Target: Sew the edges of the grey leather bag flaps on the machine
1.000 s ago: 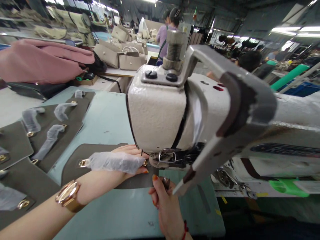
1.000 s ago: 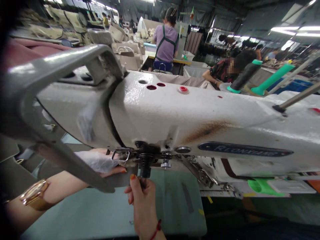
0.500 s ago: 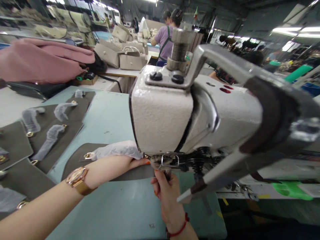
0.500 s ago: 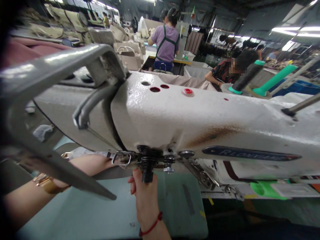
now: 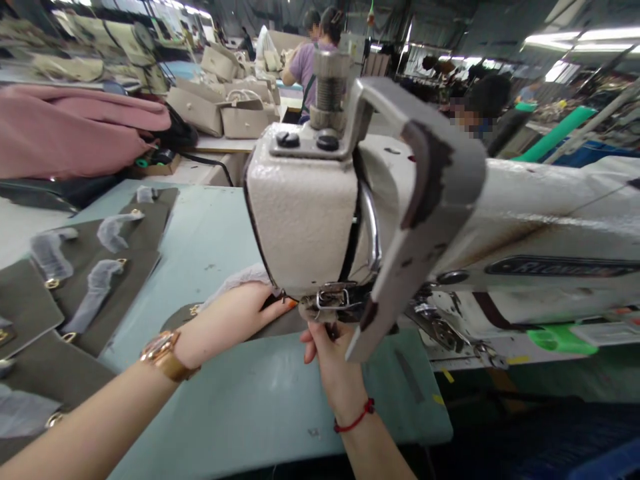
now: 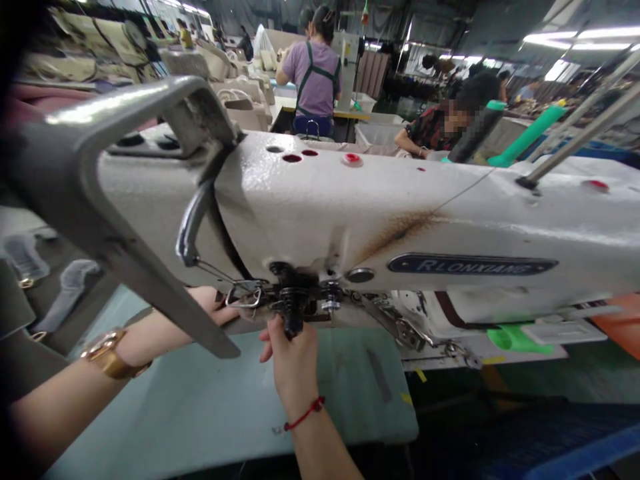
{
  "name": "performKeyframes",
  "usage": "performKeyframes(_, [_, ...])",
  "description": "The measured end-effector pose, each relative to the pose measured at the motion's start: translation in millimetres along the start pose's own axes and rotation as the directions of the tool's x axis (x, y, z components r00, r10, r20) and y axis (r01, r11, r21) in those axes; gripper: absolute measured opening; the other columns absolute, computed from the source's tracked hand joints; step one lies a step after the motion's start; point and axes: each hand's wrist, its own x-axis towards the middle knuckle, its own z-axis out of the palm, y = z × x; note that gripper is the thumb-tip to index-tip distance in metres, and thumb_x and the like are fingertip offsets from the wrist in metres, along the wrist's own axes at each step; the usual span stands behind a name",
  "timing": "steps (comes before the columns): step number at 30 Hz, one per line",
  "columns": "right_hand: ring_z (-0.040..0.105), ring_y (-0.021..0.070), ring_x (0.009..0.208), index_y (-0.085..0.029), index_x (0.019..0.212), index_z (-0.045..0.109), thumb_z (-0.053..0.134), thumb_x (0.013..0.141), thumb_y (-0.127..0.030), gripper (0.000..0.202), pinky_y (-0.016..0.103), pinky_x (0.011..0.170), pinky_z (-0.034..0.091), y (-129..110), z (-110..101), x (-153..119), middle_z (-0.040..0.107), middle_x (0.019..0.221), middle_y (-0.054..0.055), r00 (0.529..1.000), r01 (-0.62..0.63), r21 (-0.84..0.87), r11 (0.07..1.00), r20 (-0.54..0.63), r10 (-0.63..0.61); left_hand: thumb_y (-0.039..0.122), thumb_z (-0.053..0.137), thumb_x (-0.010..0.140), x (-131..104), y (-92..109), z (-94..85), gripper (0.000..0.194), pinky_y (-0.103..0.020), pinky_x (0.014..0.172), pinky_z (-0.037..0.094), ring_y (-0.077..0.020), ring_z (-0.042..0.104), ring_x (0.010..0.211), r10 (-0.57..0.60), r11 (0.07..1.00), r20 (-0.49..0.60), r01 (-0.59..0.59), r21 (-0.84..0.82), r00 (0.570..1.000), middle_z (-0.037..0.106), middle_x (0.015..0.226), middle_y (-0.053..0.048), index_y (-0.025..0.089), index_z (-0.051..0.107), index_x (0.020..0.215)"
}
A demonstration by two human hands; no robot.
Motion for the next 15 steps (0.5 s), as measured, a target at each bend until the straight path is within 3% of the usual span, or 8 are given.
performKeyframes(3, [0.047, 0.0096, 0.038, -0.015, 0.051, 0.062, 0.058, 0.083, -0.045, 0.044, 0.021, 0.049, 0.040, -3.1, 1.0, -1.7, 0.051, 0.037, -0.003, 0.999, 0.017, -0.013, 1.000, -0.033, -0.018, 0.042, 0.053, 0.085, -43.0, -5.1, 27.1, 0.029, -0.041, 0.088, 0.043, -0.0285, 0.060, 0.094, -0.048, 0.998, -0.145, 0.053, 0.035, 0.988, 0.067, 0.099, -0.010, 0.019, 0.064, 0.100])
performKeyframes(5, [0.047, 0.0097, 0.037, -0.016, 0.050, 0.062, 0.058, 0.083, -0.045, 0.044, 0.021, 0.048, 0.039, -3.6, 1.5, -1.5, 0.051, 0.036, -0.002, 0.999, 0.022, -0.018, 1.000, -0.041, -0.023, 0.035, 0.053, 0.086, -74.6, -3.3, 54.8, 0.020, -0.040, 0.092, 0.039, -0.0262, 0.055, 0.099, -0.136, 0.981, -0.324, 0.081, -0.177, 0.936, 0.063, 0.103, -0.008, 0.023, 0.061, 0.101])
performKeyframes(6, [0.046, 0.0097, 0.036, -0.016, 0.049, 0.062, 0.059, 0.082, -0.044, 0.044, 0.021, 0.048, 0.039, -3.5, 1.6, -1.2, 0.050, 0.035, -0.002, 0.999, 0.022, -0.017, 1.000, -0.039, -0.023, 0.033, 0.054, 0.086, -86.8, -0.5, 70.2, 0.014, -0.036, 0.086, 0.041, -0.0238, 0.055, 0.094, -0.214, 0.934, -0.318, 0.099, -0.342, 0.924, 0.062, 0.098, -0.007, 0.024, 0.061, 0.095])
performKeyframes(7, [0.046, 0.0099, 0.036, -0.016, 0.049, 0.061, 0.059, 0.082, -0.044, 0.044, 0.021, 0.048, 0.039, -3.2, 1.7, -0.8, 0.050, 0.035, -0.002, 0.999, 0.024, -0.019, 1.000, -0.039, -0.025, 0.034, 0.055, 0.087, -94.9, 3.2, 85.6, 0.013, -0.032, 0.076, 0.043, -0.0207, 0.054, 0.083, -0.307, 0.830, -0.222, 0.146, -0.539, 0.926, 0.059, 0.087, -0.004, 0.023, 0.061, 0.089])
performKeyframes(9, [0.048, 0.0109, 0.038, -0.016, 0.050, 0.061, 0.060, 0.082, -0.043, 0.042, 0.022, 0.048, 0.039, -2.5, 1.2, -0.6, 0.050, 0.036, -0.002, 0.999, 0.029, -0.025, 0.999, -0.030, -0.030, 0.041, 0.051, 0.088, -96.2, 11.6, 112.3, 0.022, -0.025, 0.061, 0.039, -0.0148, 0.046, 0.065, -0.420, 0.436, 0.072, 0.271, -0.858, 0.905, 0.053, 0.074, -0.001, 0.021, 0.061, 0.090])
performKeyframes(11, [0.050, 0.0124, 0.042, -0.017, 0.052, 0.061, 0.059, 0.082, -0.043, 0.040, 0.023, 0.049, 0.039, -2.0, 0.3, -0.7, 0.051, 0.039, -0.002, 0.999, 0.036, -0.014, 0.999, -0.022, -0.036, 0.047, 0.046, 0.090, -80.8, 18.5, 128.0, 0.032, -0.022, 0.057, 0.037, -0.0126, 0.042, 0.062, -0.377, 0.052, 0.220, 0.258, -0.965, 0.900, 0.051, 0.071, 0.000, 0.019, 0.062, 0.089])
performKeyframes(13, [0.050, 0.0130, 0.044, -0.018, 0.050, 0.058, 0.058, 0.083, -0.041, 0.040, 0.023, 0.050, 0.039, -2.1, -0.7, -1.1, 0.050, 0.040, -0.002, 0.999, 0.050, -0.009, 0.999, -0.017, -0.050, 0.048, 0.044, 0.091, -59.0, 22.2, 130.4, 0.043, -0.023, 0.062, 0.038, -0.0123, 0.041, 0.062, -0.299, -0.096, 0.224, 0.204, -0.974, 0.928, 0.051, 0.065, -0.001, 0.016, 0.062, 0.070])
performKeyframes(15, [0.046, 0.0121, 0.044, -0.019, 0.048, 0.055, 0.058, 0.084, -0.039, 0.042, 0.023, 0.049, 0.037, -2.9, -1.2, -1.2, 0.047, 0.040, -0.003, 0.998, 0.062, -0.019, 0.998, -0.016, -0.063, 0.048, 0.044, 0.091, -41.6, 24.1, 123.1, 0.053, -0.024, 0.068, 0.039, -0.0121, 0.040, 0.058, -0.242, -0.037, 0.232, 0.230, -0.972, 0.942, 0.051, 0.055, -0.002, 0.015, 0.055, 0.051])
